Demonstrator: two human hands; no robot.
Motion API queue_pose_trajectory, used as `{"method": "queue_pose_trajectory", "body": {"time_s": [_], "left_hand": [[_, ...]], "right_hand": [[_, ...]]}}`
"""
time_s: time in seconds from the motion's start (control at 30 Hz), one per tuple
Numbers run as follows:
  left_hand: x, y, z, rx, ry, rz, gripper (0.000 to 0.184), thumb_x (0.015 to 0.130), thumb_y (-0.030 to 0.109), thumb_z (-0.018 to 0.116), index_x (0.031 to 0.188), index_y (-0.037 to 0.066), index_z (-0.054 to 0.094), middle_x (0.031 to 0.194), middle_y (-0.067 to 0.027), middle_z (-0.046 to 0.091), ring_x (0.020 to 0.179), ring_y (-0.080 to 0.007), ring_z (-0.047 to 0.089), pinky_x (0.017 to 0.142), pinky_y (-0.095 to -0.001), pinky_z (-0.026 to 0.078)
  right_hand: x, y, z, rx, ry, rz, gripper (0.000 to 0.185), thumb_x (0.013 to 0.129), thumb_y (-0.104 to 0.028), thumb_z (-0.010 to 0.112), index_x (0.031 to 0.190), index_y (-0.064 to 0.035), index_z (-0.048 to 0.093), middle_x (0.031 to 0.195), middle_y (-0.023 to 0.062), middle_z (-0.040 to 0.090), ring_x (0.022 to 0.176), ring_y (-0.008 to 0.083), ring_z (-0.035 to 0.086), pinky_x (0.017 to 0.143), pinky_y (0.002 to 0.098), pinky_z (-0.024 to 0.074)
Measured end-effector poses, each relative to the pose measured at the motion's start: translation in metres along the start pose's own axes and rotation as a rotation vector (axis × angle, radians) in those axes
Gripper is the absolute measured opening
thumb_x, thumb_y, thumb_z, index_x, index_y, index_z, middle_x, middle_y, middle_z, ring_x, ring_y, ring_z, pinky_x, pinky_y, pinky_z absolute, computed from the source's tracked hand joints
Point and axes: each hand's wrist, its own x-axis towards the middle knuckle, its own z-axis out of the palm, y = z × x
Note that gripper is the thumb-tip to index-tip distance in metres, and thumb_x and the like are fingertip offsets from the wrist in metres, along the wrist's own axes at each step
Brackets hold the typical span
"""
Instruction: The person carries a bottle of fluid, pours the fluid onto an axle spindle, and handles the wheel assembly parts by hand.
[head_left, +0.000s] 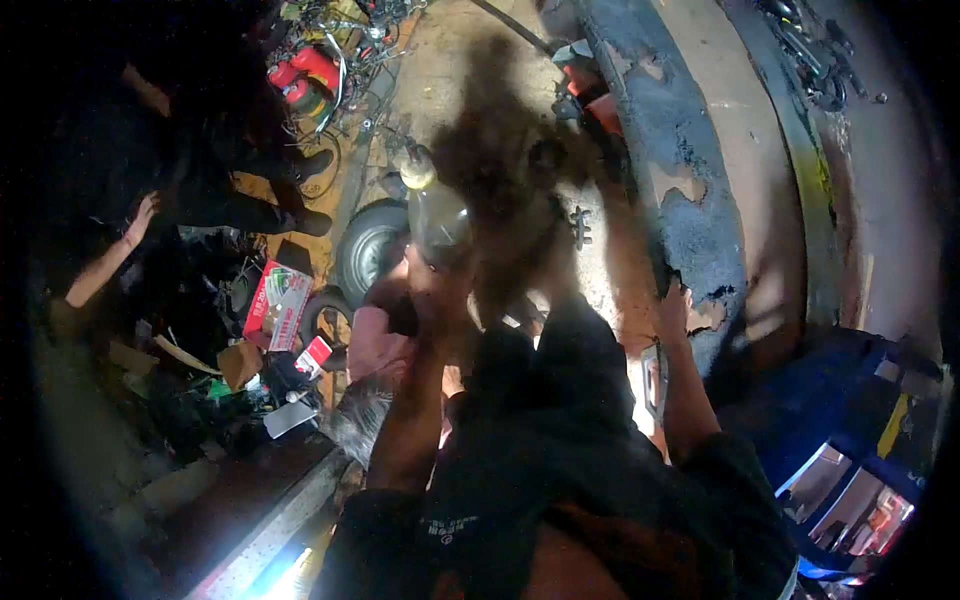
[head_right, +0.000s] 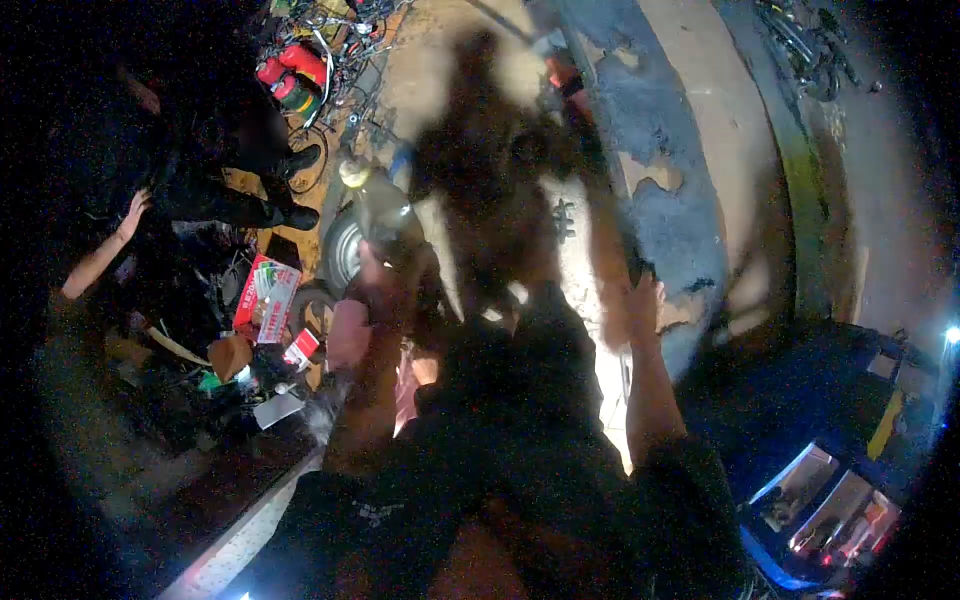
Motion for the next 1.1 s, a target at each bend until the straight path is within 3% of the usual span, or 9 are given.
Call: {"method": "queue_pose_trajectory", "body": {"time_s": [0.27,0.37,0.4,0.47,0.67,0.83,0.9,1.0,1.1], "left_hand": [[0.169,0.019,0.012,-0.278,-0.093,-0.549,0.052,0.069,0.016,0.081,0.109,0.001,0.051,0.086,-0.012,0.062,0.07,-0.0216,0.062,0.06,-0.0358,0.051],[0.224,-0.022,0.03,-0.319,-0.119,-0.268,0.051,0.066,0.02,0.082,0.103,-0.001,0.053,0.088,-0.015,0.064,0.078,-0.0263,0.063,0.07,-0.0385,0.051],[0.234,-0.062,0.058,-0.02,0.078,0.232,0.055,0.065,0.021,0.082,0.107,-0.001,0.055,0.095,-0.0162,0.064,0.086,-0.0287,0.062,0.077,-0.0407,0.051],[0.276,-0.042,0.065,-0.232,-0.046,-0.056,0.061,0.066,0.022,0.082,0.115,-0.001,0.053,0.104,-0.0166,0.062,0.091,-0.0294,0.062,0.078,-0.0415,0.051],[0.358,-0.041,0.078,-0.203,-0.024,-0.072,0.068,0.069,0.02,0.083,0.123,-0.002,0.049,0.108,-0.0172,0.061,0.095,-0.0297,0.061,0.084,-0.0385,0.049],[0.416,0.009,0.089,-0.137,-0.222,-0.22,0.063,0.069,0.017,0.084,0.12,-0.002,0.051,0.111,-0.0136,0.063,0.097,-0.0245,0.062,0.082,-0.0382,0.05],[0.427,-0.011,0.106,-0.033,-0.225,0.009,0.063,0.068,0.018,0.084,0.12,-0.001,0.053,0.11,-0.0138,0.064,0.095,-0.0237,0.063,0.08,-0.038,0.052],[0.447,-0.088,0.158,-0.556,-0.507,-0.046,0.064,0.067,0.02,0.085,0.12,0.001,0.054,0.108,-0.0147,0.065,0.095,-0.0258,0.065,0.081,-0.0375,0.052],[0.484,-0.068,0.182,-0.271,-0.711,0.366,0.064,0.068,0.022,0.085,0.121,0.003,0.054,0.107,-0.0141,0.065,0.097,-0.0272,0.064,0.082,-0.0369,0.052]], "right_hand": [[-0.008,-0.054,-0.023,-0.079,-0.207,0.249,0.102,0.075,-0.047,0.072,0.149,-0.0002,0.018,0.14,0.0341,0.029,0.13,0.0478,0.031,0.109,0.0502,0.0297],[0.001,-0.081,-0.037,-0.113,-0.268,0.326,0.102,0.074,-0.047,0.072,0.145,0.0053,0.022,0.14,0.0328,0.028,0.13,0.0484,0.029,0.109,0.0506,0.0291],[0.003,-0.087,-0.039,-0.086,-0.264,0.362,0.103,0.072,-0.052,0.072,0.144,0.0057,0.024,0.139,0.0326,0.029,0.13,0.049,0.028,0.108,0.0514,0.0296],[-0.003,-0.026,0.035,-0.297,-0.188,0.186,0.112,0.068,-0.052,0.075,0.144,0.0085,0.02,0.144,0.036,0.021,0.132,0.053,0.021,0.11,0.0535,0.0257],[0.018,-0.094,-0.031,-0.037,-0.365,0.479,0.115,0.069,-0.048,0.074,0.149,0.0017,0.008,0.154,0.0306,0.003,0.142,0.0482,0.004,0.115,0.0505,0.02],[0.031,-0.095,-0.029,0.008,-0.289,0.641,0.103,0.076,-0.043,0.073,0.148,0.0022,0.015,0.153,0.0311,0.013,0.14,0.0476,0.016,0.112,0.0519,0.0273],[0.047,-0.101,-0.034,0.071,-0.165,0.8,0.095,0.078,-0.045,0.071,0.147,-0.0008,0.023,0.151,0.0292,0.02,0.139,0.0467,0.023,0.111,0.0526,0.0296],[0.066,-0.115,-0.028,0.186,0.268,0.856,0.078,0.084,-0.044,0.066,0.143,-0.0041,0.036,0.144,0.0259,0.034,0.132,0.0439,0.035,0.108,0.0524,0.0335],[0.095,-0.16,-0.042,0.202,0.457,0.759,0.068,0.088,-0.037,0.064,0.14,-0.0013,0.039,0.142,0.025,0.036,0.126,0.0446,0.041,0.105,0.0474,0.038]]}}
